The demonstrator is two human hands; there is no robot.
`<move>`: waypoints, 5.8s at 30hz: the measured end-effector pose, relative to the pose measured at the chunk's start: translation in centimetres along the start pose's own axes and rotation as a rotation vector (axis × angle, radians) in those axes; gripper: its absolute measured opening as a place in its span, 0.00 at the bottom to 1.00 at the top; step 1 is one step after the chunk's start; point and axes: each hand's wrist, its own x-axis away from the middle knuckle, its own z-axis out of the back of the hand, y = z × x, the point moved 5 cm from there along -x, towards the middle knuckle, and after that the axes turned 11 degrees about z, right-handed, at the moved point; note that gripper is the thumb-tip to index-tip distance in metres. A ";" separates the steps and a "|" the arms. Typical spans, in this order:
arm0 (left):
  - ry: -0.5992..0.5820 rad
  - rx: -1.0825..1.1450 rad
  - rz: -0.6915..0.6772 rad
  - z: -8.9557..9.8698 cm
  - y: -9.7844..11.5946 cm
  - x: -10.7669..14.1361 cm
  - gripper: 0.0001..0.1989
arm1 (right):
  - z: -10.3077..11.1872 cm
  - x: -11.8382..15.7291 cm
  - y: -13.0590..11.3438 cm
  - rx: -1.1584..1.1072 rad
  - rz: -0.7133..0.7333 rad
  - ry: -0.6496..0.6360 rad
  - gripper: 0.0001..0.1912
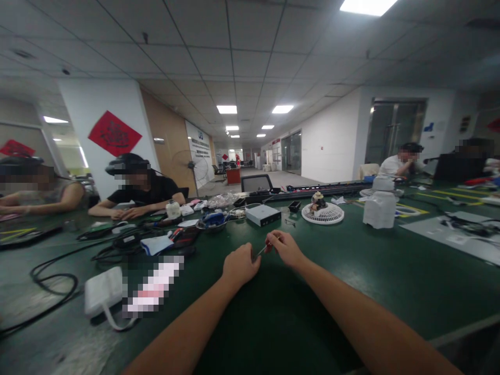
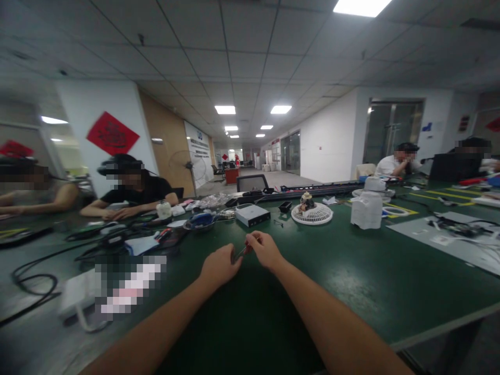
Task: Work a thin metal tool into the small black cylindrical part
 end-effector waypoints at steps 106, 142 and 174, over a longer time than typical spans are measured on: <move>-0.059 -0.025 -0.371 -0.2 -0.7 0.9 0.15 | -2.4 1.5 1.8 0.042 -0.040 -0.207 0.20; 0.017 0.139 -0.214 0.1 -1.6 0.2 0.16 | 1.1 0.3 -0.1 0.361 -0.069 -0.299 0.17; 0.051 0.130 -0.255 0.5 -1.3 0.4 0.14 | 0.6 0.7 0.0 0.456 -0.055 -0.317 0.10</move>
